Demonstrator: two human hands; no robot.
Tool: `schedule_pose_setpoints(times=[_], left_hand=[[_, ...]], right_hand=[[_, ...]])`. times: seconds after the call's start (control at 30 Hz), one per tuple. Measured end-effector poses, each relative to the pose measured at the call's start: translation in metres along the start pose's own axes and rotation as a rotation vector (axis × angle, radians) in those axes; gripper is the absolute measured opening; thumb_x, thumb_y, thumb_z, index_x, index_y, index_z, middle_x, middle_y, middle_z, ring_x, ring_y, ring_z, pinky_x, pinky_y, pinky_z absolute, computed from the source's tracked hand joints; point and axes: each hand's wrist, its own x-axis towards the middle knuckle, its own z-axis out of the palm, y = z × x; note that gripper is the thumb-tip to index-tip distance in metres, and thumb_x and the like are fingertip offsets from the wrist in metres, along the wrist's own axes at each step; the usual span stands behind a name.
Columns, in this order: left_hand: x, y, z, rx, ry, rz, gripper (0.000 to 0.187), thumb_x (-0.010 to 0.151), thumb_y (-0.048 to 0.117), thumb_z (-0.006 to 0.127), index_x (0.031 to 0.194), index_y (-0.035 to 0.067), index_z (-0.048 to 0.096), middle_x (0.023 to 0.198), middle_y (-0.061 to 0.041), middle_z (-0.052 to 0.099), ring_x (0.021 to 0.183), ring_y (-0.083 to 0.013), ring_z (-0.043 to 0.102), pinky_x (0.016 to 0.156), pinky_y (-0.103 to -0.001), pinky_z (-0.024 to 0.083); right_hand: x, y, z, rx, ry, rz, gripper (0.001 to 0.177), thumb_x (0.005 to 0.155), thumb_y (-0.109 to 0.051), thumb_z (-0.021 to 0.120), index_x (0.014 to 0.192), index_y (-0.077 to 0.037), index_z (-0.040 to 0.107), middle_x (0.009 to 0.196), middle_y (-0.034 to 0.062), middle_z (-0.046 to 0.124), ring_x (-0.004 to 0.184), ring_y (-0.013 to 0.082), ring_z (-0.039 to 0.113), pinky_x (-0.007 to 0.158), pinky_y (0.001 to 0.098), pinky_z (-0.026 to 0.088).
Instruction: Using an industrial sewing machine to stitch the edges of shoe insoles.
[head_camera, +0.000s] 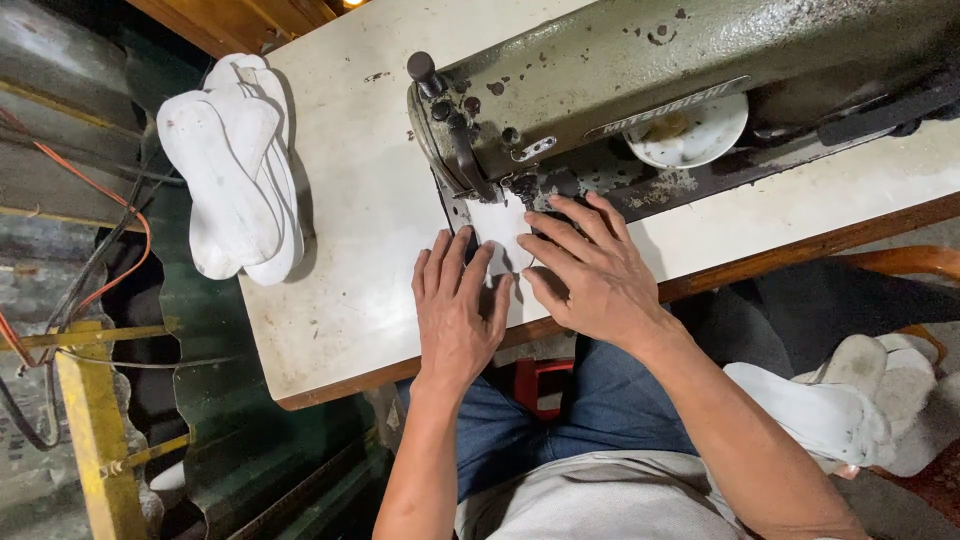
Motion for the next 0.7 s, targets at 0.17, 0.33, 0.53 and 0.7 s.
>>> schedule_pose_setpoints(times=[0.17, 0.33, 0.53, 0.7], left_hand=[[0.002, -0.003, 0.000, -0.004, -0.010, -0.002, 0.039, 0.095, 0.028, 0.071, 0.129, 0.010, 0.068, 0.139, -0.019, 0.059, 0.140, -0.0413, 0.047, 0.115, -0.061, 0.032], [0.010, -0.007, -0.008, -0.036, -0.032, -0.006, 0.043, 0.094, 0.029, 0.073, 0.131, 0.008, 0.066, 0.138, -0.020, 0.059, 0.139, -0.0427, 0.048, 0.114, -0.062, 0.033], [0.036, -0.032, -0.010, -0.100, -0.168, -0.077, 0.035, 0.104, 0.023, 0.055, 0.133, 0.006, 0.064, 0.140, -0.024, 0.058, 0.142, -0.0412, 0.045, 0.117, -0.058, 0.030], [0.070, -0.066, 0.013, 0.033, -0.185, -0.033, 0.038, 0.101, 0.013, 0.055, 0.138, 0.008, 0.062, 0.149, -0.021, 0.052, 0.146, -0.0356, 0.041, 0.120, -0.052, 0.029]], right_hand=[[0.000, 0.001, 0.002, -0.005, 0.005, -0.001, 0.025, 0.093, -0.029, 0.070, 0.112, -0.015, 0.076, 0.125, 0.0079, 0.072, 0.133, 0.0316, 0.057, 0.118, 0.0535, 0.034], [-0.001, 0.002, 0.003, -0.017, 0.007, -0.012, 0.027, 0.093, -0.030, 0.069, 0.116, -0.016, 0.076, 0.127, 0.0074, 0.071, 0.134, 0.0313, 0.056, 0.118, 0.0533, 0.034], [0.000, 0.002, 0.001, -0.010, -0.007, -0.029, 0.027, 0.094, -0.030, 0.068, 0.116, -0.015, 0.075, 0.127, 0.0098, 0.071, 0.134, 0.0328, 0.055, 0.118, 0.0540, 0.033], [-0.001, 0.002, 0.002, -0.016, -0.024, -0.042, 0.028, 0.096, -0.030, 0.066, 0.118, -0.015, 0.075, 0.130, 0.0101, 0.070, 0.137, 0.0331, 0.053, 0.119, 0.0546, 0.032]])
